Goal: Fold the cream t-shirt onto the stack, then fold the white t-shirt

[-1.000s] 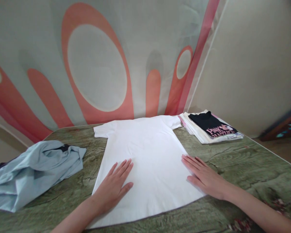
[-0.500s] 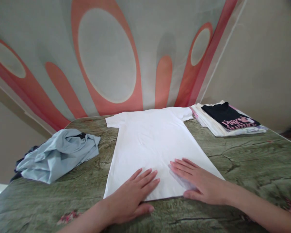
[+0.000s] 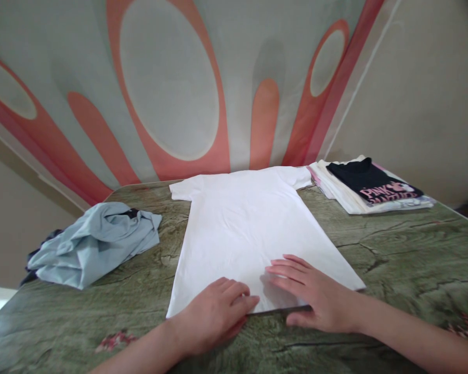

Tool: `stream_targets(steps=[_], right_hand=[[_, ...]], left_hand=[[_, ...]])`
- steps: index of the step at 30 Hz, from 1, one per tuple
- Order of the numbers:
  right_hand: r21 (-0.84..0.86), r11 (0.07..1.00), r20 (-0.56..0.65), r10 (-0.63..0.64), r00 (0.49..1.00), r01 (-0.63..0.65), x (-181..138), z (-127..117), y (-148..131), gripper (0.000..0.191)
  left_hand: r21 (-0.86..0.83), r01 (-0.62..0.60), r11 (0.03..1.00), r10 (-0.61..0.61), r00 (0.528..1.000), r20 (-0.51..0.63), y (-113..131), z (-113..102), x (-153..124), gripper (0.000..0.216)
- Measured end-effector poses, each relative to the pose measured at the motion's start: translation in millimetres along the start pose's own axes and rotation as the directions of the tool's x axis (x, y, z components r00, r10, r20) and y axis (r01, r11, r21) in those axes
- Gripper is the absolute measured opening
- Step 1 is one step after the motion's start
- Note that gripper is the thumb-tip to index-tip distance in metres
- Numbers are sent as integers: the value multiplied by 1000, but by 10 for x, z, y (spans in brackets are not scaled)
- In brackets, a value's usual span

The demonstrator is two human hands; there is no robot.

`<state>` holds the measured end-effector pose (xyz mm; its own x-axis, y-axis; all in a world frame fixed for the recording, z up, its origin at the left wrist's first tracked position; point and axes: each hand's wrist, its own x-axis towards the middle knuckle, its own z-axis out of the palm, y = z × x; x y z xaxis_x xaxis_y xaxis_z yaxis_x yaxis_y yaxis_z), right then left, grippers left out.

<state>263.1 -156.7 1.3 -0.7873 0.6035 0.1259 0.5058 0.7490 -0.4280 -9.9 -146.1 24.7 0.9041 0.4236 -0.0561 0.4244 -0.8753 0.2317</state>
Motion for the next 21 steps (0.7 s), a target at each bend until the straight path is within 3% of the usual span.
stream_targets(steps=[4,9,14,17,21], right_hand=[[24,997,-66,-75,995,76,70,139,-34,24],[129,992,-118,5,993,11,54,164,-52,21],[261,964,-34,61,998,-50,115,-71,11,22],[146,983,-81,126,989,-113,257,-178,277,31],[-101,955,-169,261,950,-281,456,-154,754,51]], left_hand=[[3,-24,1000,24,999,-26,4,14,14,23],[-141,-19,990,12,999,-52,-77,-24,-27,25],[-282,-17,959,9,999,-30,-160,-183,-10,26],[-202,29,979,-42,997,-58,-321,-196,103,33],[18,163,986,-162,985,-66,-614,-51,272,50]])
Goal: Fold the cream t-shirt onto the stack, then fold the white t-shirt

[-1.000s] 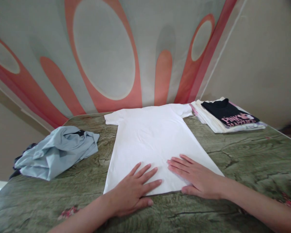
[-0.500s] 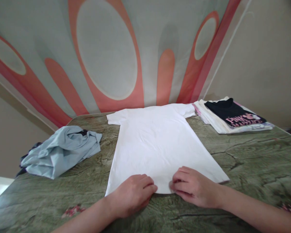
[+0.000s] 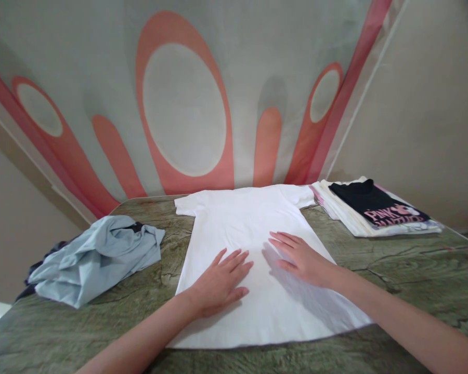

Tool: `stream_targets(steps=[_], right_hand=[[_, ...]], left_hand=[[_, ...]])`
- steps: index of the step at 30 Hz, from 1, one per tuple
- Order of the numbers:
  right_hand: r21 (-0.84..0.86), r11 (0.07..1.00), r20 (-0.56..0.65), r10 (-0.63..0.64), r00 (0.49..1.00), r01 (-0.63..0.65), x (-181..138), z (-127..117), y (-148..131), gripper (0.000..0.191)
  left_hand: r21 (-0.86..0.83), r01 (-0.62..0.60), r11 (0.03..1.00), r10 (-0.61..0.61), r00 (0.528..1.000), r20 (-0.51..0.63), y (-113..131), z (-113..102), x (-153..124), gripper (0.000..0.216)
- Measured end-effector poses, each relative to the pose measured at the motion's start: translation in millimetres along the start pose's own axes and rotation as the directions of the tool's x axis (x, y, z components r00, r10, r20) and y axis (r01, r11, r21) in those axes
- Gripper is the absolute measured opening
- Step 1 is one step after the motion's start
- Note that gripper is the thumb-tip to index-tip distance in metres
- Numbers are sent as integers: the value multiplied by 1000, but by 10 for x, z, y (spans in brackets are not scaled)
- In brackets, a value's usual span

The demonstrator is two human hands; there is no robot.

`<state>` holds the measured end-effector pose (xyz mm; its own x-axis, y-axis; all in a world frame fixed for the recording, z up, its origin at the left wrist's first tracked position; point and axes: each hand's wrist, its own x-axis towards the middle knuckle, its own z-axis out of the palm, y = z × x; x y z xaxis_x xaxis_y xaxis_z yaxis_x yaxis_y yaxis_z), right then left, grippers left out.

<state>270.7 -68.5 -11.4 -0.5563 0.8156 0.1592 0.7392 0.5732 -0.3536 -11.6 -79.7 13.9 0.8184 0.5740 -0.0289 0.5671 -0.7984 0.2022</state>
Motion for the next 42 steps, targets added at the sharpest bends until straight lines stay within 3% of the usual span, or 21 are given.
stream_targets(steps=[3,6,12,15,23,27,30,33,37,42], right_hand=[[-109,994,33,30,999,-26,52,148,158,57],[-137,991,56,14,998,-6,-48,238,130,58],[-84,996,100,-21,995,29,-224,171,15,58],[-85,996,107,24,994,-15,-230,129,181,57],[-176,945,-66,268,961,-275,-337,83,786,55],[-118,960,-135,236,962,-252,-277,-92,1029,45],[-52,958,-246,261,933,-282,-47,-253,1348,40],[-27,925,-320,352,880,-380,360,-397,1709,36],[-10,850,-356,489,796,-527,1067,-500,2022,30],[7,750,-378,614,693,-661,1888,-312,2106,29]], left_hand=[[77,65,995,-66,998,11,-88,123,24,59],[90,58,994,-60,998,21,-50,165,-61,61],[70,25,997,-26,1000,4,86,156,-240,63],[66,20,998,-21,1000,22,107,154,-274,64],[15,-9,1000,8,999,41,10,54,-289,60],[28,81,996,-79,996,-46,-412,-21,-167,51],[18,159,987,-154,976,-152,-979,-92,116,47],[6,274,962,-266,939,-218,-1622,-209,571,47],[-43,495,868,-489,834,-257,-2311,-355,1271,42],[-98,677,729,-673,683,-285,-2751,-287,1918,38]])
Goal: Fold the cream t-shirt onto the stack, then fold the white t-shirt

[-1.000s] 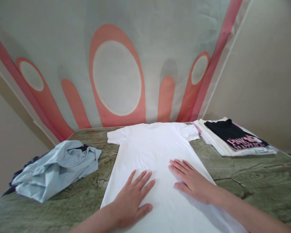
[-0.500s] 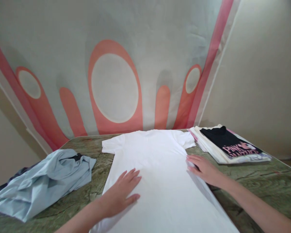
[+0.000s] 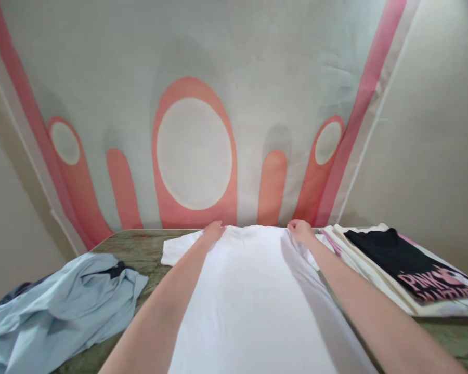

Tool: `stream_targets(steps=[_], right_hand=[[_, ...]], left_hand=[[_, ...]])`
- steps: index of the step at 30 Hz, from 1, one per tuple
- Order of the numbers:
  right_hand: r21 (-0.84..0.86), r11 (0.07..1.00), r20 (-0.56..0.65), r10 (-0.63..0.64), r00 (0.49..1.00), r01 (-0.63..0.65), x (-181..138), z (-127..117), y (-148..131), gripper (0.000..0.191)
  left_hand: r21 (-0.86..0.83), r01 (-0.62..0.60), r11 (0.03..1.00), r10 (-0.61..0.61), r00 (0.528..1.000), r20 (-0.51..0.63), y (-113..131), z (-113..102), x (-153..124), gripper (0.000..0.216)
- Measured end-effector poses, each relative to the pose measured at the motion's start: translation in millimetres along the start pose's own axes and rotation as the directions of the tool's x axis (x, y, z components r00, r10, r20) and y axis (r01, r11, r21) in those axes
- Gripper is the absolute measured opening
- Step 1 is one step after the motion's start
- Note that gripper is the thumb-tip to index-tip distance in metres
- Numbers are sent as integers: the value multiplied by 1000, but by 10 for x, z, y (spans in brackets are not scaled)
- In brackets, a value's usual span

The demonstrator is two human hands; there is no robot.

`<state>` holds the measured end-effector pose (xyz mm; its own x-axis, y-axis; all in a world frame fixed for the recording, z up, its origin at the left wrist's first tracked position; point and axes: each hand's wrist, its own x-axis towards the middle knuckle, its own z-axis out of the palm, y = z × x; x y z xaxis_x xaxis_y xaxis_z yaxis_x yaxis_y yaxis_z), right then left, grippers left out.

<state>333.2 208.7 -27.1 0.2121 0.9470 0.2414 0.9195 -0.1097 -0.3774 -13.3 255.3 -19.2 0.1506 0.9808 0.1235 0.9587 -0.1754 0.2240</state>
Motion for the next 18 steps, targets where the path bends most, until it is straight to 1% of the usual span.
stream_targets(steps=[2,4,6,8,12,18], right_hand=[[-24,997,-21,72,997,-72,113,207,-179,32],[-45,993,-40,109,993,-111,183,398,-333,33],[-63,992,-49,104,993,-107,218,555,-448,31],[-78,994,-45,71,996,-74,223,671,-515,30],[-90,996,-20,-9,1000,7,193,782,-525,30],[-76,991,-25,-111,994,108,186,776,-497,24]], left_hand=[[-3,69,998,-69,998,-13,28,126,130,37],[-11,120,993,-120,992,-31,38,229,195,36],[-26,145,989,-146,988,-51,31,301,211,36],[-46,139,989,-142,987,-72,11,344,193,37],[-86,79,993,-88,989,-115,-37,373,122,37],[-126,21,992,-44,983,-178,-70,355,69,28]])
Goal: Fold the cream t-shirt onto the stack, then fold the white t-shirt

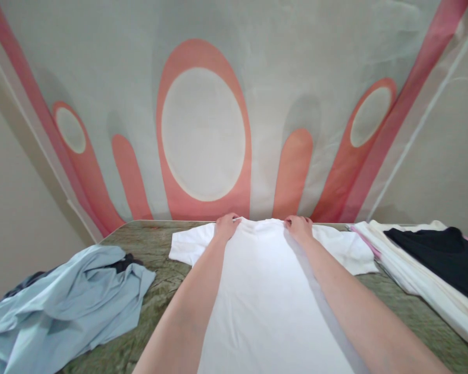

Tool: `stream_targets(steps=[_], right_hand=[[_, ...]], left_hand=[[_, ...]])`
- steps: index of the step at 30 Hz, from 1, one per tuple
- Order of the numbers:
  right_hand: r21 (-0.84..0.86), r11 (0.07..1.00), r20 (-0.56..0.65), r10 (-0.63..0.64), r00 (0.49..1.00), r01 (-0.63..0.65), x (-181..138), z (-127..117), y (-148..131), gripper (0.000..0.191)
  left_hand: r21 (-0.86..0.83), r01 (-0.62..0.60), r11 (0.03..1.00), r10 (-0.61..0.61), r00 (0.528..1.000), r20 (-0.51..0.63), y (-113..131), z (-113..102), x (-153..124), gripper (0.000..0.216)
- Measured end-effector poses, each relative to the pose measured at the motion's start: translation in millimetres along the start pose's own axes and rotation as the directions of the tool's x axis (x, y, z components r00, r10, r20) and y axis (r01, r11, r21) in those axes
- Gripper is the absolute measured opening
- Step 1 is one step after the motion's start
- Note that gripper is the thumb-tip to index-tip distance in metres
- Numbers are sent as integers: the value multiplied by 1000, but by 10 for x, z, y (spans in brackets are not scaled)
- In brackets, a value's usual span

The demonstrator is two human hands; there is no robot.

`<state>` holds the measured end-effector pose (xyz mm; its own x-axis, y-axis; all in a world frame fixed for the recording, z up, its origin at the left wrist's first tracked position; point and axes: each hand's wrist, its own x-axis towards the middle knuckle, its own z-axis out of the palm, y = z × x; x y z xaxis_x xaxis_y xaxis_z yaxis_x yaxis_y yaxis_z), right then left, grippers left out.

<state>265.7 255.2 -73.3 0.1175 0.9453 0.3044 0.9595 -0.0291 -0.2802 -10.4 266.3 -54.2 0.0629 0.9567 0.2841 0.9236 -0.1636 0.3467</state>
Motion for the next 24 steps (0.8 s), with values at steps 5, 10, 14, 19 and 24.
stream_targets(steps=[5,10,14,19,24], right_hand=[[-18,999,-73,-40,997,39,-14,-36,-23,25],[-53,998,-192,-50,980,41,-56,-78,-48,29],[-80,996,-190,-43,981,28,-79,-94,-74,29],[-110,994,-143,-14,990,-2,-99,-111,-107,31],[-126,992,-112,12,994,-26,-109,-121,-123,34]], left_hand=[[9,2,1000,-2,998,-62,38,-34,0,26],[41,-28,999,31,996,-86,107,-56,5,23],[63,-40,997,46,995,-91,132,-53,0,22],[73,-16,997,21,998,-63,131,-32,13,23],[65,15,998,-12,999,-37,97,-27,26,23]])
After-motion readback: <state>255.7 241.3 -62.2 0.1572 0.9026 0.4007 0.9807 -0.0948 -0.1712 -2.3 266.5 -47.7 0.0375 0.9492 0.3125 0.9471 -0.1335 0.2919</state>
